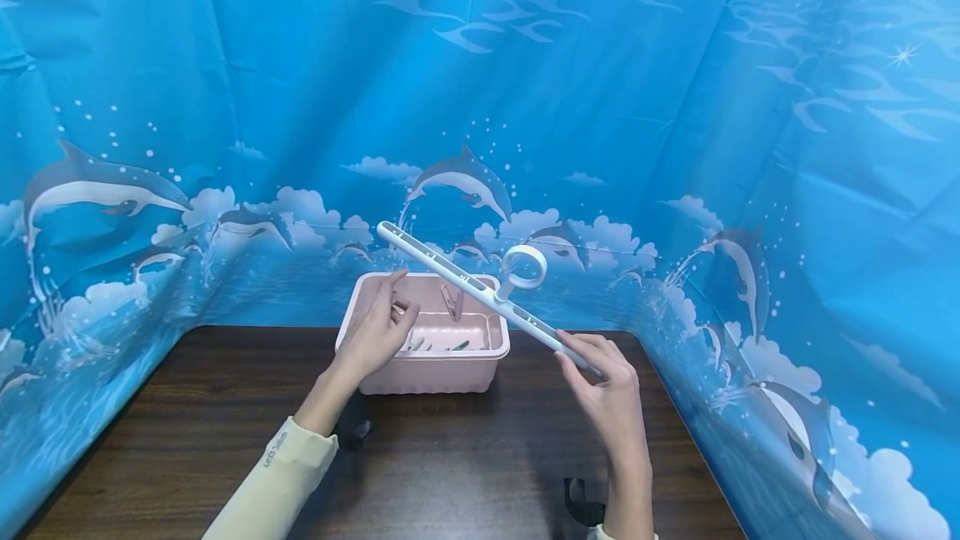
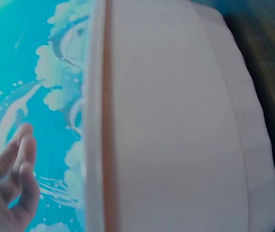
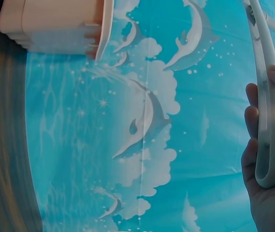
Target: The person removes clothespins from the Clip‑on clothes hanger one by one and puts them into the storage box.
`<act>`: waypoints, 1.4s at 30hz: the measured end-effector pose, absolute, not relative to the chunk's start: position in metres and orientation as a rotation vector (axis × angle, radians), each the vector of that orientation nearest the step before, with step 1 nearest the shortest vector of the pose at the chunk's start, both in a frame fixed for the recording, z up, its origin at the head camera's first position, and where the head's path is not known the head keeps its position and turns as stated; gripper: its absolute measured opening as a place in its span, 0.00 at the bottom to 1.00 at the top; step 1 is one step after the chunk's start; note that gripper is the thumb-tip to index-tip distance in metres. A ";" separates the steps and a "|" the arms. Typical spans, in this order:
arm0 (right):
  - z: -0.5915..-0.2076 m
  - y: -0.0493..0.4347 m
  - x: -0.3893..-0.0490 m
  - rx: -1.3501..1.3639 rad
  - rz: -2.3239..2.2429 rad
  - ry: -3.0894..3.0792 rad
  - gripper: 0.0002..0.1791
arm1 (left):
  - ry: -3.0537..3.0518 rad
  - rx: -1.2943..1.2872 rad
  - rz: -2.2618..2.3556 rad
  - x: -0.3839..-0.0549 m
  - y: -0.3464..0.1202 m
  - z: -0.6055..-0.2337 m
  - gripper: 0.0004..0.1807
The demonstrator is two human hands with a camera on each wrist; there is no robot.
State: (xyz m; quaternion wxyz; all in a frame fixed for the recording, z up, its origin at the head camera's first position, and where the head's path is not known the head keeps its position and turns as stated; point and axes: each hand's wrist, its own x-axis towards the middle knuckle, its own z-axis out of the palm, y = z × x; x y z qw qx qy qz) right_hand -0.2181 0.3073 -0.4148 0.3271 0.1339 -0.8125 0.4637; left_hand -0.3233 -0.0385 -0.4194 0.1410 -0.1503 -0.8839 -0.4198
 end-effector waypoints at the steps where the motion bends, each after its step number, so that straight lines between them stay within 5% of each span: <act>1: -0.415 0.307 -0.218 0.353 1.216 -2.125 0.22 | -2.540 -0.489 -1.317 -0.322 -0.037 -0.418 0.34; 10: -0.415 0.306 -0.217 0.352 1.229 -2.114 0.23 | -2.471 -0.876 -1.900 -0.314 -0.023 -0.414 0.31; 18: -0.416 0.305 -0.217 0.365 1.226 -2.124 0.23 | -2.447 -0.895 -2.002 -0.310 -0.011 -0.411 0.36; 42: -0.415 0.304 -0.218 0.387 1.234 -2.111 0.23 | -2.204 -0.917 -2.155 -0.319 -0.006 -0.421 0.18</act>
